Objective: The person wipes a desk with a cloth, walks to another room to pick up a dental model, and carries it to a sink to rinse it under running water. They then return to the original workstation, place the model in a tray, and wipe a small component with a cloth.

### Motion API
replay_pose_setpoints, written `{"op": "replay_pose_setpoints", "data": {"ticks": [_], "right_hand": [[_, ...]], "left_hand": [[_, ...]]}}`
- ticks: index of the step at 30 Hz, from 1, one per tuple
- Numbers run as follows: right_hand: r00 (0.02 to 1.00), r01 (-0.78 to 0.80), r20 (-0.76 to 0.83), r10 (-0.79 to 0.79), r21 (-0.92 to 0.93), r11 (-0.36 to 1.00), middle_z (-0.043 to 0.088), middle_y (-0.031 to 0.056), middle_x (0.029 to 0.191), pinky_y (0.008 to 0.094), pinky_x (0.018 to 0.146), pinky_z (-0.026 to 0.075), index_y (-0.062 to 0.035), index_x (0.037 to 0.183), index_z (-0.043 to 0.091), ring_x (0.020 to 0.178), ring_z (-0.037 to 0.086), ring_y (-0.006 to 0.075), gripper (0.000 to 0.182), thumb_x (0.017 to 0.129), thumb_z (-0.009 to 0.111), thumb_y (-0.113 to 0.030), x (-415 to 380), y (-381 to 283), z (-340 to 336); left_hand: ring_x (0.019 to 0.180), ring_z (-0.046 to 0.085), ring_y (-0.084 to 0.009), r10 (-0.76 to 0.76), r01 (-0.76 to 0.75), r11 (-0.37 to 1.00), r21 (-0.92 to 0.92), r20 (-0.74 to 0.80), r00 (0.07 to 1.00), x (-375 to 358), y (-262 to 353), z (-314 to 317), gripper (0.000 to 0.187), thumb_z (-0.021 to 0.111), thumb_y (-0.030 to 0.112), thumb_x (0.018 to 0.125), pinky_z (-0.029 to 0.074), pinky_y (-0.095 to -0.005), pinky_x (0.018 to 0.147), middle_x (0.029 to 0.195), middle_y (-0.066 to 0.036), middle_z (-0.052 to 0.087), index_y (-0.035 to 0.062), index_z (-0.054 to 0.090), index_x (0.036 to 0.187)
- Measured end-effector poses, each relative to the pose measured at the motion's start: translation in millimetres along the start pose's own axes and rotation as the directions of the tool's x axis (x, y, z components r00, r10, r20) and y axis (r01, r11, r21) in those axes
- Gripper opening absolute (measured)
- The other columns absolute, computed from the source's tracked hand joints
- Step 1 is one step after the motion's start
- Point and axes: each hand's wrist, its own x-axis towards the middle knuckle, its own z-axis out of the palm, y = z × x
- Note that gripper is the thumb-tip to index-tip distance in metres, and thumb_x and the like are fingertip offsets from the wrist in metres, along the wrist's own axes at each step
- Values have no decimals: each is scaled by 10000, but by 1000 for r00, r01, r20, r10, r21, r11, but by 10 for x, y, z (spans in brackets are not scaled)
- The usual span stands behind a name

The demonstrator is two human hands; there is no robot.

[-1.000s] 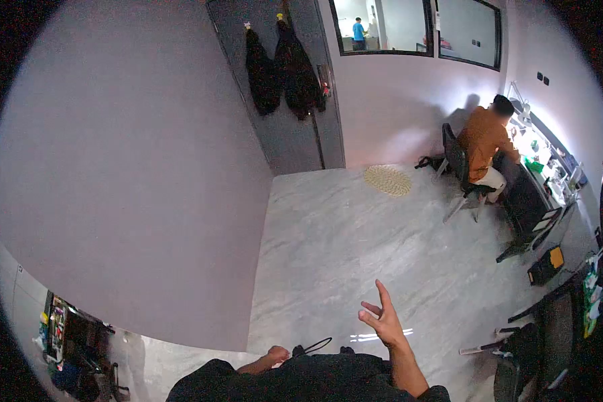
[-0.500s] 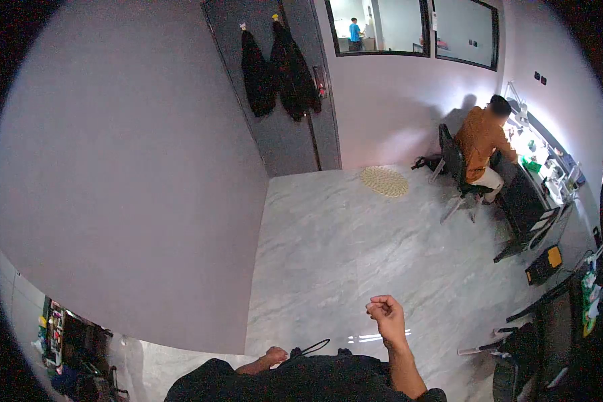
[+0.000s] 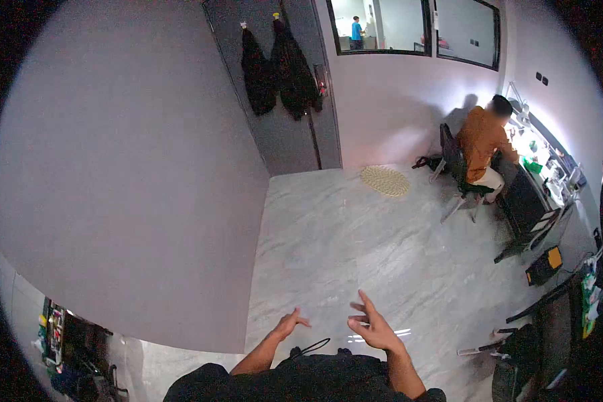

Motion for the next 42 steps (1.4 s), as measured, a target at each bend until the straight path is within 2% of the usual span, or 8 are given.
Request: {"op": "replay_pose_setpoints", "data": {"ticks": [2,5,8,11,14,17,26,42], "right_hand": [[999,-23,30,24,-56,998,484,258,1421,458,932,525,-103,1551,211,1204,586,360,856,905,709,-363,74,107,7],[999,-4,-47,-2,-119,993,578,237,1322,411,907,539,-76,1504,327,1155,619,323,717,933,681,-327,98,167,67],[999,-14,29,17,-92,996,501,244,1409,407,905,541,-76,1523,287,1196,592,321,773,921,697,-334,85,143,60],[991,116,67,-118,29,993,398,231,1498,415,965,510,-62,1535,259,1268,535,326,819,911,709,-346,41,115,132],[950,144,248,-190,193,971,274,224,1562,447,1082,420,-9,1518,264,1377,404,322,849,884,745,-307,32,119,143],[924,159,345,-162,38,987,324,201,1550,458,1102,387,-47,1542,233,1375,404,355,923,858,765,-365,23,86,154],[921,62,375,-102,119,991,424,241,1467,456,1076,424,-40,1524,275,1333,458,322,972,796,819,-385,-4,63,169],[917,74,381,-118,127,989,481,195,1422,444,1085,417,-56,1504,331,1319,476,312,887,827,786,-403,-27,96,236]], "left_hand": [[1363,445,-254,119,-111,980,164,-39,992,-224,567,145,583,449,535,1000,315,-469,1131,1388,-177,550,135,530,1417],[1384,409,-307,240,-239,971,-25,97,966,-605,1273,346,748,594,458,958,331,-473,1132,1548,-175,343,152,264,1556],[1407,358,-351,374,-377,924,-58,336,865,-943,1775,583,1014,719,431,878,336,-484,1136,1623,-162,135,180,37,1585],[1420,330,-354,515,-547,836,-47,410,753,-1107,1962,875,1078,769,450,828,328,-504,1144,1627,-160,96,182,48,1584],[1411,334,-373,644,-781,598,181,472,603,-1163,2096,1126,1081,783,453,809,333,-519,1140,1614,-171,137,174,80,1581],[1440,279,-373,607,-772,611,177,521,600,-1123,2090,1194,1072,797,414,800,282,-498,1163,1594,-204,196,81,125,1566],[1388,350,-389,542,-698,686,208,495,680,-1235,2141,1243,969,786,408,817,307,-513,1140,1514,-215,326,101,221,1541],[1307,458,-381,582,-741,618,265,479,657,-1278,2081,1223,876,722,422,876,415,-503,1074,1465,-211,371,145,224,1541]]}}
